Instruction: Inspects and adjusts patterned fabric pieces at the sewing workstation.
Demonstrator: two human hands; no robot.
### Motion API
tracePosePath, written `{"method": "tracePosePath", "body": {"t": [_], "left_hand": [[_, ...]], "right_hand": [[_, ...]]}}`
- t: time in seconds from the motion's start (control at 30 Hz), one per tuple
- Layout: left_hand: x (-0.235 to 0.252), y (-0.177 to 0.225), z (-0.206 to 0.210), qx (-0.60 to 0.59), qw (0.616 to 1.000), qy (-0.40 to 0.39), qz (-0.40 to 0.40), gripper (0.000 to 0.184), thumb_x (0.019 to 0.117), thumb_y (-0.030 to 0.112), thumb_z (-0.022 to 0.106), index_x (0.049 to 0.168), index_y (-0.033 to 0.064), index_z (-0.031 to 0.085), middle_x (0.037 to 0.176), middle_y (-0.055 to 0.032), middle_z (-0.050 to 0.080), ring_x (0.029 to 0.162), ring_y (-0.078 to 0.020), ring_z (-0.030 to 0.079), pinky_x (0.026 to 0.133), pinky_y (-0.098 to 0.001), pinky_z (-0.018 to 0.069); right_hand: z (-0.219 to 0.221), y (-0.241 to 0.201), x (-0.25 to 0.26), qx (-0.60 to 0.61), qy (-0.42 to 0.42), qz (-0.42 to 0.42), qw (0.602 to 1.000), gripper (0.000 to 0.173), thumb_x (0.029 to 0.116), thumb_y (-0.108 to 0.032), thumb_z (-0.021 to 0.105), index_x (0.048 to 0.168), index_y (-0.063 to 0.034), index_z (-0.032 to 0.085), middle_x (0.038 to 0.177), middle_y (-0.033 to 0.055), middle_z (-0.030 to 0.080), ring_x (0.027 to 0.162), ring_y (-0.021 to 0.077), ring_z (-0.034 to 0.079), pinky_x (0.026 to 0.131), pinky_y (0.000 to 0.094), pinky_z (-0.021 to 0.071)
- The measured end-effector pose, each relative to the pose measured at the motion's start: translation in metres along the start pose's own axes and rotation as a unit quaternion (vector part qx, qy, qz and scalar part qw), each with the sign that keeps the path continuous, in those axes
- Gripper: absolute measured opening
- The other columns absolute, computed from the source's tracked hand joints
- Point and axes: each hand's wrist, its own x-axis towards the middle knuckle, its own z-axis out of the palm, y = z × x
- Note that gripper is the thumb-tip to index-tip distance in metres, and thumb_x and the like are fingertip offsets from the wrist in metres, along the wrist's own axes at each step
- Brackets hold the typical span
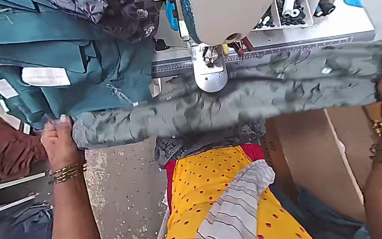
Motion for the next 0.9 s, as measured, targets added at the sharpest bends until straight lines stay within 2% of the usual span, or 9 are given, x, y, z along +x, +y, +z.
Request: {"method": "tracePosePath", "body": {"t": [0.1,0.2,0.23,0.37,0.47,0.6,0.67,0.77,0.9], "left_hand": [[-0.032,-0.042,-0.001,0.138,0.990,-0.038,-0.008,0.043,0.1080,0.027,0.048,0.126,-0.0121,0.053,0.107,-0.0103,0.061,0.094,0.0022,0.056,0.089,-0.0188,0.0474],[-0.071,-0.138,0.001,0.285,0.940,-0.157,-0.104,0.049,0.1071,0.031,0.051,0.123,-0.0153,0.059,0.110,-0.0367,0.064,0.104,-0.0435,0.065,0.096,-0.0603,0.0457],[-0.084,-0.163,0.007,0.294,0.916,-0.219,-0.163,0.050,0.1082,0.032,0.050,0.126,-0.0137,0.058,0.114,-0.0388,0.062,0.108,-0.0491,0.063,0.097,-0.0658,0.0431],[-0.113,-0.168,0.043,0.180,0.811,-0.342,-0.439,0.067,0.1113,0.051,0.014,0.155,0.0041,0.033,0.147,-0.0300,0.047,0.120,-0.0411,0.060,0.097,-0.0549,0.0504],[-0.102,-0.163,0.060,0.169,0.861,-0.264,-0.402,0.076,0.1089,0.057,0.011,0.155,0.0024,0.037,0.152,-0.0292,0.043,0.135,-0.0426,0.048,0.105,-0.0628,0.0413],[-0.069,-0.169,0.072,0.188,0.924,-0.250,-0.222,0.071,0.1109,0.045,0.014,0.152,-0.0092,0.033,0.154,-0.0341,0.038,0.141,-0.0406,0.044,0.115,-0.0514,0.0367],[-0.066,-0.153,0.080,0.227,0.891,-0.287,-0.267,0.076,0.1101,0.053,0.013,0.154,-0.0077,0.026,0.152,-0.0335,0.040,0.135,-0.0386,0.049,0.110,-0.0495,0.0419],[-0.070,-0.163,0.080,0.287,0.818,-0.324,-0.379,0.100,0.1001,0.075,0.010,0.151,-0.0070,0.036,0.144,-0.0352,0.047,0.128,-0.0444,0.052,0.101,-0.0625,0.0431],[-0.081,-0.129,0.084,0.274,0.783,-0.362,-0.425,0.092,0.1001,0.073,0.002,0.153,0.0072,0.040,0.147,-0.0158,0.052,0.128,-0.0204,0.054,0.105,-0.0465,0.0452]], "right_hand": [[0.050,0.086,-0.002,-0.010,-0.034,-0.078,0.996,0.055,0.1090,-0.041,0.046,0.121,0.0107,0.060,0.108,0.0390,0.063,0.100,0.0582,0.061,0.086,0.0757,0.0430],[0.121,0.129,-0.053,-0.091,-0.158,-0.008,0.983,0.051,0.1078,-0.040,0.051,0.120,0.0073,0.064,0.107,0.0374,0.065,0.104,0.0590,0.063,0.088,0.0768,0.0447],[0.142,0.145,-0.069,-0.105,-0.193,0.026,0.975,0.050,0.1072,-0.040,0.052,0.117,0.0072,0.066,0.105,0.0369,0.066,0.104,0.0577,0.063,0.089,0.0753,0.0450],[0.184,0.185,-0.103,0.008,-0.275,0.186,0.943,0.044,0.1102,-0.033,0.047,0.119,0.0058,0.067,0.111,0.0245,0.070,0.101,0.0335,0.070,0.093,0.0523,0.0536],[0.186,0.193,-0.109,0.148,-0.315,0.267,0.899,0.044,0.1122,-0.030,0.042,0.129,0.0052,0.061,0.115,0.0187,0.069,0.094,0.0201,0.069,0.087,0.0373,0.0563],[0.182,0.189,-0.103,0.198,-0.277,0.263,0.903,0.041,0.1113,-0.028,0.045,0.126,0.0065,0.063,0.120,0.0219,0.068,0.102,0.0269,0.069,0.094,0.0441,0.0544],[0.179,0.178,-0.107,0.254,-0.285,0.284,0.879,0.043,0.1117,-0.032,0.043,0.130,0.0030,0.060,0.118,0.0176,0.067,0.099,0.0204,0.067,0.092,0.0379,0.0540],[0.195,0.173,-0.112,0.315,-0.350,0.315,0.824,0.055,0.1117,-0.044,0.036,0.133,0.0006,0.059,0.123,0.0165,0.068,0.106,0.0210,0.068,0.094,0.0372,0.0544],[0.215,0.170,-0.116,0.282,-0.455,0.321,0.781,0.064,0.1095,-0.054,0.032,0.143,-0.0047,0.055,0.143,0.0167,0.059,0.128,0.0314,0.058,0.106,0.0517,0.0457]]}}
